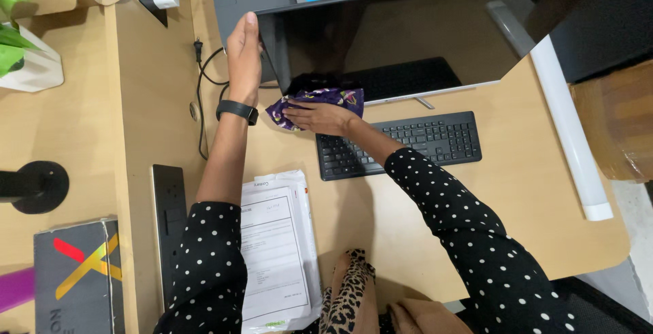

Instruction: The person wipes a keyboard, a monitor screen, and an office chair using a cloth.

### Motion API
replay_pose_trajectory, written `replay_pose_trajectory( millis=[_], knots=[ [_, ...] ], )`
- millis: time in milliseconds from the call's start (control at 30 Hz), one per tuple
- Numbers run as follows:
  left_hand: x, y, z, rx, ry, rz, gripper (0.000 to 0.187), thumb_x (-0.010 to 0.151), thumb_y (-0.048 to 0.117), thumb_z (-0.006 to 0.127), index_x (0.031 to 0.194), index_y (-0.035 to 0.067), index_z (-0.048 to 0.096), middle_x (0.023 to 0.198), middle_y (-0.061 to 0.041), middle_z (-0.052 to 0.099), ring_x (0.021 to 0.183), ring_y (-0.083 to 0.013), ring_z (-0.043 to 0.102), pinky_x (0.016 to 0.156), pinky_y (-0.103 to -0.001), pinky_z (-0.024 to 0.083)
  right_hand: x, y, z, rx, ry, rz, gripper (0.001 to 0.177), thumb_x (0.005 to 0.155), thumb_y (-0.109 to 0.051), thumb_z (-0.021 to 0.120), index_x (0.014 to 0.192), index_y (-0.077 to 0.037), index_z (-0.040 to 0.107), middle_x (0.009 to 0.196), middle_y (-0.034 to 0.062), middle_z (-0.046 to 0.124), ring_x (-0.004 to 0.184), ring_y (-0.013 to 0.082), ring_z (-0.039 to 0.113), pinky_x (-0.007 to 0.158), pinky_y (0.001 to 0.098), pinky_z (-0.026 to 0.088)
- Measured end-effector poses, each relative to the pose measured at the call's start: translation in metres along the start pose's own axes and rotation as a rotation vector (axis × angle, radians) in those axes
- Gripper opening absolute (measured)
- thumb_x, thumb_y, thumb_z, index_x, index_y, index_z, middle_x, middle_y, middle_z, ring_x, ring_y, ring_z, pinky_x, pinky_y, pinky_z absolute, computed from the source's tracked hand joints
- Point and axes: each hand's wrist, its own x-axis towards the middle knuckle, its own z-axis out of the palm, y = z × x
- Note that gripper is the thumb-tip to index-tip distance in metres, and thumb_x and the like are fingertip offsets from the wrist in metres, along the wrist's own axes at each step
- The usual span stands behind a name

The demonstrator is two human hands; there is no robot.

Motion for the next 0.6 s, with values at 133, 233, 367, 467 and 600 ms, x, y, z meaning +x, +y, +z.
replay_pose_trajectory(
  millis=[133, 233, 367, 467, 600],
  knots=[
    [0.000, 0.003, 0.000, 0.015, -0.006, 0.029, 0.042, 0.115, 0.043, 0.043, 0.087, 0.012, 0.045, 0.079, 0.008, 0.031, 0.073, -0.0068, 0.031, 0.066, -0.026, 0.034, -0.014, 0.018, 0.003, 0.154, -0.025, -0.050, 0.049, 0.099, -0.027, 0.054, 0.144, -0.008, 0.053, 0.171, 0.0008, 0.027, 0.160, 0.0207, 0.010, 0.129, 0.0393, 0.011],
    [-0.002, 0.004, 0.000, -0.033, -0.004, -0.051, 0.040, 0.112, 0.043, 0.043, 0.089, 0.012, 0.052, 0.078, 0.008, 0.032, 0.072, -0.0063, 0.031, 0.065, -0.025, 0.032, -0.028, 0.048, -0.011, 0.170, 0.105, 0.018, 0.061, 0.094, -0.025, 0.054, 0.152, -0.009, 0.046, 0.171, 0.0000, 0.026, 0.158, 0.0184, 0.011, 0.128, 0.0364, 0.013],
    [0.004, -0.001, -0.001, -0.027, -0.005, -0.059, 0.040, 0.110, 0.044, 0.045, 0.094, 0.011, 0.060, 0.074, 0.008, 0.037, 0.069, -0.0056, 0.033, 0.062, -0.025, 0.031, -0.042, 0.089, -0.043, 0.006, 0.245, 0.132, 0.069, 0.095, -0.022, 0.053, 0.161, -0.014, 0.036, 0.169, -0.0019, 0.028, 0.157, 0.0184, 0.018, 0.129, 0.0391, 0.016],
    [0.008, -0.007, -0.005, -0.010, 0.002, -0.067, 0.041, 0.111, 0.044, 0.046, 0.095, 0.009, 0.058, 0.076, 0.009, 0.037, 0.070, -0.0053, 0.033, 0.063, -0.025, 0.031, -0.048, 0.112, -0.062, -0.022, 0.331, 0.237, 0.069, 0.095, -0.023, 0.054, 0.162, -0.018, 0.036, 0.169, -0.0024, 0.029, 0.156, 0.0165, 0.021, 0.130, 0.0441, 0.019],
    [0.007, -0.001, -0.003, -0.048, -0.041, 0.007, 0.042, 0.112, 0.045, 0.045, 0.101, 0.007, 0.062, 0.084, 0.010, 0.051, 0.079, -0.0028, 0.044, 0.073, -0.022, 0.041, -0.058, 0.120, -0.068, -0.056, 0.373, 0.303, 0.068, 0.100, -0.024, 0.055, 0.166, -0.019, 0.036, 0.172, -0.0033, 0.029, 0.158, 0.0157, 0.024, 0.133, 0.0414, 0.016]
  ],
)
